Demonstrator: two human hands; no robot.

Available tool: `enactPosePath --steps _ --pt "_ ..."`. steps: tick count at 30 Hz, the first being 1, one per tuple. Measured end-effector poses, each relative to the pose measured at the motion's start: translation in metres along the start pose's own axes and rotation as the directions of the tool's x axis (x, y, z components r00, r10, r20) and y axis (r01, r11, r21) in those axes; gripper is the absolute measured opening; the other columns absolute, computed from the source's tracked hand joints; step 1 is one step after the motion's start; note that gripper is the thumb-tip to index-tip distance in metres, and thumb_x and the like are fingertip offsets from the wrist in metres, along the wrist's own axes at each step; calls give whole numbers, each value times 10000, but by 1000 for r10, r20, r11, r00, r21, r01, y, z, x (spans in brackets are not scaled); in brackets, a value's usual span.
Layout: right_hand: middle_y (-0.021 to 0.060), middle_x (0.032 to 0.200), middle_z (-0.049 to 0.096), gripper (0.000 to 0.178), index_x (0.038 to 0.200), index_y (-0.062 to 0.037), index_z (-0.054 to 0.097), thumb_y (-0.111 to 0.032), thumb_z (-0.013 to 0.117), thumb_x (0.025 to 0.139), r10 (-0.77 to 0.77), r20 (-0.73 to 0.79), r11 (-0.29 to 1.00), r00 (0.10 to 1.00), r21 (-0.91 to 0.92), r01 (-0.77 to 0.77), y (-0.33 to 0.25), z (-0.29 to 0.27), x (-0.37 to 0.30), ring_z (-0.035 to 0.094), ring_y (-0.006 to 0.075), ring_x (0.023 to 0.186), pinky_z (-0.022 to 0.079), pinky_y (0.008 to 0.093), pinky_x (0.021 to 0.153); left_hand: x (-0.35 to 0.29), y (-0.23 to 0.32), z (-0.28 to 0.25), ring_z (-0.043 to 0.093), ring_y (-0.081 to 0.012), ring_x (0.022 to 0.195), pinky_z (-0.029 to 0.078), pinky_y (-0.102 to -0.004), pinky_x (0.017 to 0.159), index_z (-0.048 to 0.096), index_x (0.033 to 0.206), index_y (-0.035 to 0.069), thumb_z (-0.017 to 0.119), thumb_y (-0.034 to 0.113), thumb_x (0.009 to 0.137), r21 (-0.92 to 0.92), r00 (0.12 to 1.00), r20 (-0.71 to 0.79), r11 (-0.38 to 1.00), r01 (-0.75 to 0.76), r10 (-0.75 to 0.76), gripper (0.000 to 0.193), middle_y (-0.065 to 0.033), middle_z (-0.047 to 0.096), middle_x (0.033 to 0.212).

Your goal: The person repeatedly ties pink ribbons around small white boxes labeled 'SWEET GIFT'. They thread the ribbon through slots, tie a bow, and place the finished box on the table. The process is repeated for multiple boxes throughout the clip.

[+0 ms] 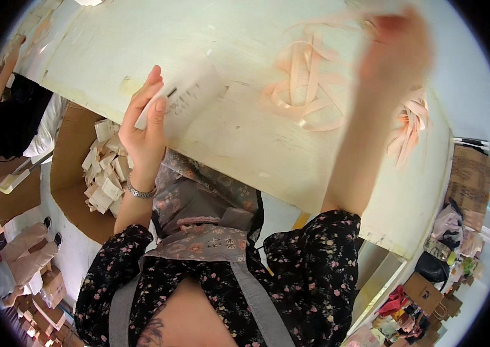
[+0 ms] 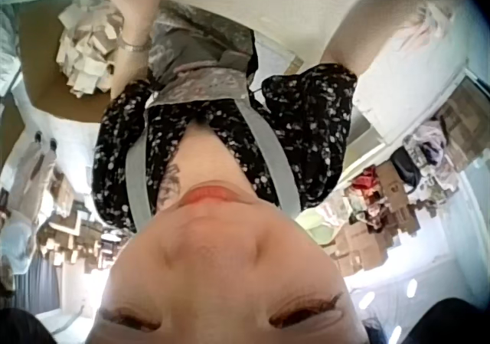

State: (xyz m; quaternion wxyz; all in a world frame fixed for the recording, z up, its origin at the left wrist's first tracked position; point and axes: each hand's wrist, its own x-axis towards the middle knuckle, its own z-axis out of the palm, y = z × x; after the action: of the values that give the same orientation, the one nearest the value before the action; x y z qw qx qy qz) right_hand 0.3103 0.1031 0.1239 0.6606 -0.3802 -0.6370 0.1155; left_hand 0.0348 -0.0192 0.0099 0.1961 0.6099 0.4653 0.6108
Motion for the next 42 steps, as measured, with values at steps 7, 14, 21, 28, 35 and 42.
enactPosePath --steps 7,14,21,28,35,42 --pt "9 748 663 215 936 14 682 -182 633 861 476 559 824 679 -14 -566 -63 55 -105 586 66 652 454 209 592 -11 14 -5 542 -176 1125 416 -290 951 458 1339 -12 482 113 965 -123 965 40 957 261 -258 395 -149 546 1284" --pt "19 723 644 259 885 -6 689 -261 650 864 603 643 652 472 -56 -756 -48 93 -132 552 60 618 422 199 545 -14 14 1 569 -138 1042 449 -259 895 520 1272 -35 500 102 957 -80 971 -13 968 238 -240 344 -126 606 1180" --pt "29 656 653 322 791 25 682 -293 655 827 582 602 726 546 -84 -682 -52 100 -131 577 63 580 450 214 536 -14 16 0 574 -133 1027 452 -258 889 534 1255 -25 504 95 955 -12 984 -15 984 180 -180 325 -122 606 1181" --pt "37 708 649 240 882 -4 661 -241 647 853 608 592 651 529 11 -759 -57 101 -130 596 87 625 452 228 541 -12 14 -1 594 -115 946 470 -249 832 589 1180 -6 550 44 895 -41 983 -48 983 178 -180 292 -85 644 1080" --pt "150 1130 589 57 786 7 685 -23 715 747 176 625 937 760 130 -325 -9 100 -126 550 229 1033 417 317 875 20 32 -22 606 -107 892 479 -241 780 628 1081 -12 577 2 816 -93 912 117 910 403 -392 270 -62 663 999" --pt "100 1119 593 92 873 0 692 -40 706 791 261 813 456 520 371 -809 10 92 -124 557 201 1032 428 306 891 37 30 -51 584 -116 964 443 -254 866 574 1165 2 593 21 849 24 813 352 873 488 -464 317 -72 639 1087"
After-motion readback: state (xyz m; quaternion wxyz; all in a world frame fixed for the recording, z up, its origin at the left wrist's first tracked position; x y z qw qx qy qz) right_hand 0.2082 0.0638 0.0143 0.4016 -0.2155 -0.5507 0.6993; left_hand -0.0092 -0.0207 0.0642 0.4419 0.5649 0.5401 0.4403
